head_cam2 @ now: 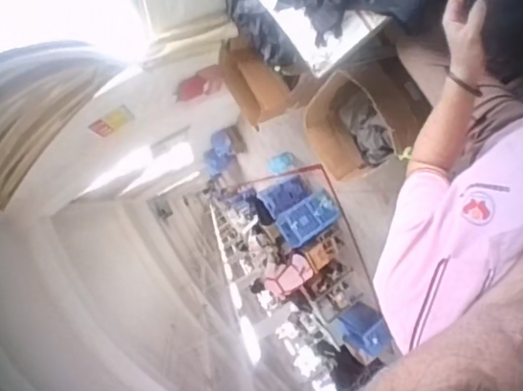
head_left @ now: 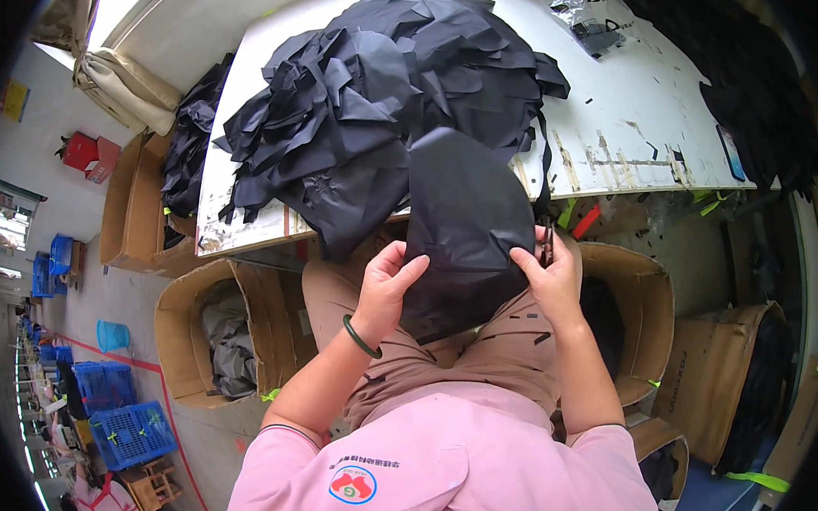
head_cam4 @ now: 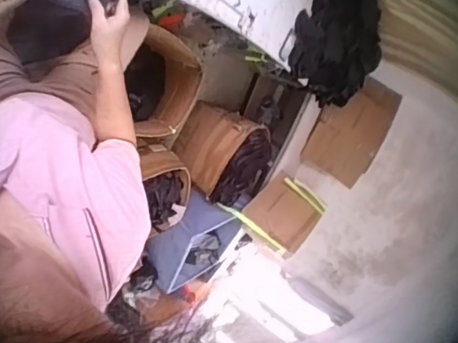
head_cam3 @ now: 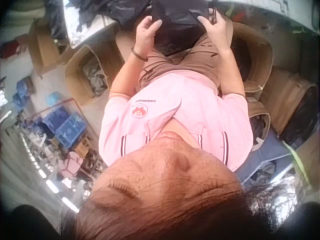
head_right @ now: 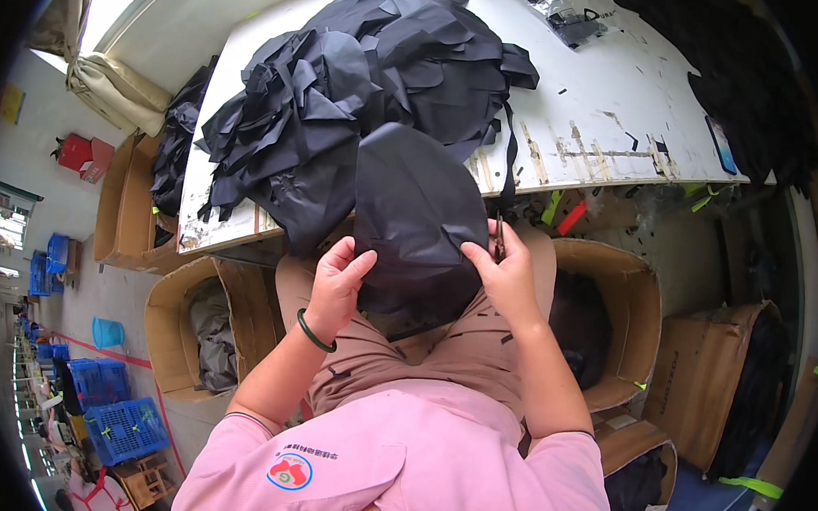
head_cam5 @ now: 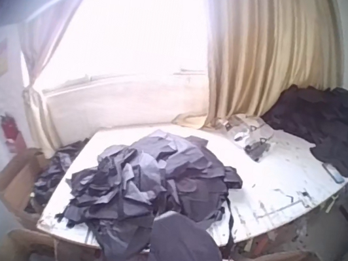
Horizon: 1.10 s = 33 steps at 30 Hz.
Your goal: The recorder uses a pair of nippers or scissors to trim loose threads or excess fabric from black textile components.
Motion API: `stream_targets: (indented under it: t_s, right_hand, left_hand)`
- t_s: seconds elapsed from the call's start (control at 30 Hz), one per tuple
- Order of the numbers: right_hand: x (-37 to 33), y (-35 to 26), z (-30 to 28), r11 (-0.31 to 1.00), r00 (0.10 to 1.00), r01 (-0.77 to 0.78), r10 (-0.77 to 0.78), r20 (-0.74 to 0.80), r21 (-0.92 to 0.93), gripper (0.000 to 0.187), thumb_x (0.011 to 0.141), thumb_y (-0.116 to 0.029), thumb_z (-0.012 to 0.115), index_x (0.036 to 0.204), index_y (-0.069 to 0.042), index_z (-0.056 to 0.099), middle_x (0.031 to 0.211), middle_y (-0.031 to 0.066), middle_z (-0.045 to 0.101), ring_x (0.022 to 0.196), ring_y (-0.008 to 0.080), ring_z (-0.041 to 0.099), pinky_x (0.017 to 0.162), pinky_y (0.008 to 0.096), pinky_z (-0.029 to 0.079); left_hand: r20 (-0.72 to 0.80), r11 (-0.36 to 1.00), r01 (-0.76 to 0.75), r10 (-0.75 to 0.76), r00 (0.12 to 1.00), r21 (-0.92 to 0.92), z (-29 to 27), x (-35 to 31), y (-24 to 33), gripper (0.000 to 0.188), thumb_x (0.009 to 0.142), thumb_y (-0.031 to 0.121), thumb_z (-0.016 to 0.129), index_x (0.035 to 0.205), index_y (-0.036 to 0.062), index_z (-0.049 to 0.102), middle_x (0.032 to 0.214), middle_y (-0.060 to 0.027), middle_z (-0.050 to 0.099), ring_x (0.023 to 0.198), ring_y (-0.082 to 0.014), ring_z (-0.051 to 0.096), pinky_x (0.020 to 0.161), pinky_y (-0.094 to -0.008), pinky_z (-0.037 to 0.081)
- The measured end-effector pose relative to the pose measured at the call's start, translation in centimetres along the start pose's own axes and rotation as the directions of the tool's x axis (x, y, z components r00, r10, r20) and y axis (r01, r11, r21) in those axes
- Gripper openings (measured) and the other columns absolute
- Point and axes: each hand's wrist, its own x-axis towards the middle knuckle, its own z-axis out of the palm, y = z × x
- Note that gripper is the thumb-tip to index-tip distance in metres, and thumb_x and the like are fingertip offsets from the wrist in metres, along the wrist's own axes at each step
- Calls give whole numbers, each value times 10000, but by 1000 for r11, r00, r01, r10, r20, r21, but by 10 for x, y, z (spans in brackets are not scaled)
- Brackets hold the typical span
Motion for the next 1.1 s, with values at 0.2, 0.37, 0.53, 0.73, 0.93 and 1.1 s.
stream_targets:
  t_s: [0.2,0.37,0.53,0.73,0.93,1.1]
  right_hand:
    - [2,-53,-15,998,998,-36,33,-51,-52,359,845,-21,679,1172,2,533,679,-66,536,596,-2,425,554,169,343]
    - [-5,-84,-6,1000,999,26,-26,-29,-5,430,855,-3,649,1249,-12,479,712,-52,559,563,-6,415,505,163,303]
    - [-10,-78,-11,986,996,50,-60,-61,-156,456,831,7,658,1256,-24,495,697,-76,479,583,-2,371,524,164,304]
    - [-16,-75,-9,945,986,94,-131,-98,-314,447,814,-1,676,1236,-48,536,719,-78,434,587,7,319,535,162,297]
    - [-32,-75,7,724,876,303,-468,-119,-620,422,811,-48,717,1204,-43,563,1050,64,652,712,68,549,583,191,442]
    - [-41,-84,52,644,802,596,-508,315,-480,435,773,-94,748,1175,-57,587,1133,123,641,853,253,661,664,272,544]
  left_hand:
    - [198,933,-287,246,949,217,13,-1,33,162,843,-95,633,953,21,609,912,15,632,802,-39,559,729,-179,443]
    - [212,915,-341,297,931,217,27,-3,40,229,834,-108,623,997,41,562,889,15,600,764,-35,528,665,-178,422]
    - [175,910,-389,364,915,143,42,-14,40,325,826,-112,610,1091,60,529,917,-23,594,790,-61,544,691,-197,440]
    - [471,481,-651,452,758,587,40,-21,58,355,790,-125,608,1115,16,617,905,-72,610,800,-115,584,703,-219,463]
    - [302,622,-444,326,896,645,33,-26,58,262,799,-99,632,1040,4,642,892,-34,612,737,-57,552,637,-171,427]
    - [310,696,-415,280,908,587,40,-29,56,239,802,-99,634,1014,9,652,896,-19,605,679,-34,496,588,-162,387]
